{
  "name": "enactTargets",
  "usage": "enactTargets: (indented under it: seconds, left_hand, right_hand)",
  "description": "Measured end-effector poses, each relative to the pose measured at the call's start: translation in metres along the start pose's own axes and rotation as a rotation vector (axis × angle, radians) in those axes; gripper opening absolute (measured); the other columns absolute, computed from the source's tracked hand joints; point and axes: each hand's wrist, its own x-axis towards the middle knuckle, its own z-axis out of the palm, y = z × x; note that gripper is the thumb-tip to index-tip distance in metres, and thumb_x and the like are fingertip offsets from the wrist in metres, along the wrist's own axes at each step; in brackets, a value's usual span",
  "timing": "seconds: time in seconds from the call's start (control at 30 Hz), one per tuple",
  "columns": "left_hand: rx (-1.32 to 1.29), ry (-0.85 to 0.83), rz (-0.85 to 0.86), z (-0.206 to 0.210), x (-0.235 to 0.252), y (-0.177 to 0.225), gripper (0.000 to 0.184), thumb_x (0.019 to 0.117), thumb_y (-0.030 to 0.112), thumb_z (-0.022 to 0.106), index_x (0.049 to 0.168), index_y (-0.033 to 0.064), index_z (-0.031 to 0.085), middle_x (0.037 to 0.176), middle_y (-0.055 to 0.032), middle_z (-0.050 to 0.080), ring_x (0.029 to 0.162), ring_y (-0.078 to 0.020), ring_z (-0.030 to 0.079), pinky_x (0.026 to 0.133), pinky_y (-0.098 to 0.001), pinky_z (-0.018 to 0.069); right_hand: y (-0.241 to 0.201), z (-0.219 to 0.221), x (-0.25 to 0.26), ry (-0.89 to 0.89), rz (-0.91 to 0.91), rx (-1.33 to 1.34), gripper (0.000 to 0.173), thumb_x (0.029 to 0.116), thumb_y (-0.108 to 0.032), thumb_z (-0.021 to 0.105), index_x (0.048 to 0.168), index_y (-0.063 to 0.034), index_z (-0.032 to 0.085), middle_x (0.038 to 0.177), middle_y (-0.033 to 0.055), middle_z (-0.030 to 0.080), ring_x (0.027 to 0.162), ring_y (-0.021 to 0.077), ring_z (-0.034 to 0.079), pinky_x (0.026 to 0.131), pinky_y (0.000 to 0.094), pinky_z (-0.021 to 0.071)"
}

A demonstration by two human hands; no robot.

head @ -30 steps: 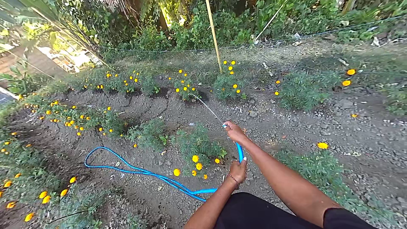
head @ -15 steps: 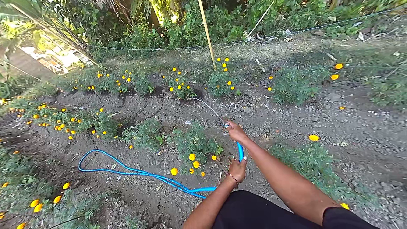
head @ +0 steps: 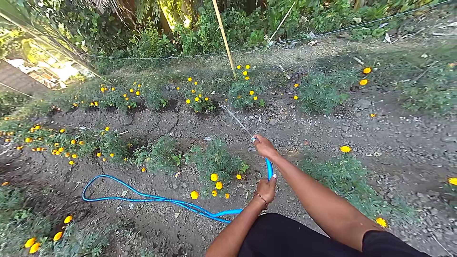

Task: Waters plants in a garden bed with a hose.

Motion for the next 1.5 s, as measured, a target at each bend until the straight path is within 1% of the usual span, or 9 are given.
enactTargets:
  seconds: [0.13, 0.27, 0.33, 0.5, 0.67, 0.87, 1.27, 1.4, 1.5]
  left_hand:
    - [0.000, -0.005, 0.003, 0.000, 0.000, 0.001, 0.052, 0.1124, 0.046, 0.031, 0.089, 0.0046, 0.053, 0.060, 0.0001, 0.045, 0.047, -0.0111, 0.044, 0.048, -0.0269, 0.0415]
    - [0.010, -0.011, -0.003, 0.000, -0.002, 0.003, 0.052, 0.1123, 0.046, 0.031, 0.091, 0.0042, 0.054, 0.060, 0.0001, 0.045, 0.046, -0.0114, 0.044, 0.048, -0.0273, 0.0420]
    - [0.014, -0.017, -0.002, 0.001, -0.003, 0.003, 0.052, 0.1124, 0.046, 0.031, 0.090, 0.0044, 0.054, 0.060, 0.0003, 0.045, 0.046, -0.0113, 0.044, 0.048, -0.0271, 0.0419]
    - [0.065, -0.051, -0.029, 0.000, 0.000, -0.002, 0.051, 0.1120, 0.046, 0.032, 0.087, 0.0061, 0.052, 0.057, 0.0009, 0.043, 0.044, -0.0107, 0.043, 0.045, -0.0263, 0.0399]
    - [0.158, -0.096, -0.077, 0.001, 0.003, -0.005, 0.050, 0.1112, 0.048, 0.035, 0.093, 0.0058, 0.054, 0.063, 0.0003, 0.044, 0.047, -0.0112, 0.042, 0.047, -0.0269, 0.0385]
    - [0.187, -0.116, -0.115, 0.013, 0.006, 0.000, 0.049, 0.1108, 0.049, 0.036, 0.095, 0.0056, 0.055, 0.064, 0.0003, 0.044, 0.049, -0.0114, 0.042, 0.049, -0.0277, 0.0390]
    - [0.193, -0.141, -0.108, 0.014, 0.005, -0.001, 0.050, 0.1108, 0.049, 0.035, 0.094, 0.0061, 0.054, 0.064, 0.0007, 0.044, 0.048, -0.0109, 0.042, 0.049, -0.0271, 0.0388]
    - [0.186, -0.151, -0.092, 0.010, 0.007, -0.008, 0.049, 0.1114, 0.048, 0.035, 0.102, 0.0039, 0.055, 0.068, -0.0007, 0.048, 0.051, -0.0110, 0.045, 0.051, -0.0270, 0.0413]
    - [0.169, -0.154, -0.069, 0.006, 0.009, -0.015, 0.052, 0.1117, 0.046, 0.035, 0.114, -0.0006, 0.057, 0.078, -0.0046, 0.055, 0.061, -0.0128, 0.053, 0.061, -0.0295, 0.0483]
  right_hand:
    - [0.000, 0.000, 0.000, 0.004, -0.014, 0.015, 0.036, 0.1124, -0.026, 0.034, 0.141, -0.0134, 0.054, 0.098, 0.0134, 0.061, 0.073, 0.0227, 0.057, 0.068, 0.0420, 0.0480]
    - [0.005, 0.000, 0.004, 0.009, -0.011, 0.008, 0.035, 0.1121, -0.025, 0.035, 0.139, -0.0123, 0.054, 0.103, 0.0154, 0.063, 0.077, 0.0248, 0.059, 0.070, 0.0443, 0.0491]
    - [0.009, 0.000, 0.004, 0.017, -0.004, 0.015, 0.035, 0.1120, -0.025, 0.035, 0.138, -0.0122, 0.055, 0.101, 0.0152, 0.062, 0.076, 0.0244, 0.058, 0.068, 0.0441, 0.0485]
    - [0.026, -0.002, 0.000, 0.093, 0.067, 0.065, 0.037, 0.1125, -0.025, 0.034, 0.142, -0.0125, 0.053, 0.100, 0.0164, 0.062, 0.073, 0.0252, 0.058, 0.067, 0.0443, 0.0490]
    - [0.048, -0.009, -0.012, 0.227, 0.117, 0.096, 0.038, 0.1123, -0.023, 0.033, 0.140, -0.0089, 0.054, 0.113, 0.0213, 0.066, 0.091, 0.0329, 0.065, 0.080, 0.0518, 0.0515]
    - [0.061, -0.018, -0.015, 0.237, 0.154, 0.137, 0.037, 0.1121, -0.024, 0.034, 0.142, -0.0120, 0.051, 0.100, 0.0166, 0.063, 0.072, 0.0266, 0.060, 0.068, 0.0458, 0.0512]
    - [0.065, -0.019, -0.015, 0.215, 0.169, 0.155, 0.035, 0.1121, -0.023, 0.034, 0.141, -0.0119, 0.051, 0.094, 0.0140, 0.060, 0.068, 0.0225, 0.057, 0.063, 0.0414, 0.0489]
    - [0.063, -0.014, -0.015, 0.218, 0.171, 0.172, 0.034, 0.1121, -0.022, 0.034, 0.140, -0.0113, 0.050, 0.093, 0.0129, 0.058, 0.067, 0.0218, 0.055, 0.062, 0.0403, 0.0479]
    - [0.061, -0.008, -0.014, 0.231, 0.166, 0.142, 0.035, 0.1123, -0.023, 0.033, 0.140, -0.0109, 0.050, 0.096, 0.0151, 0.060, 0.069, 0.0243, 0.057, 0.065, 0.0430, 0.0491]
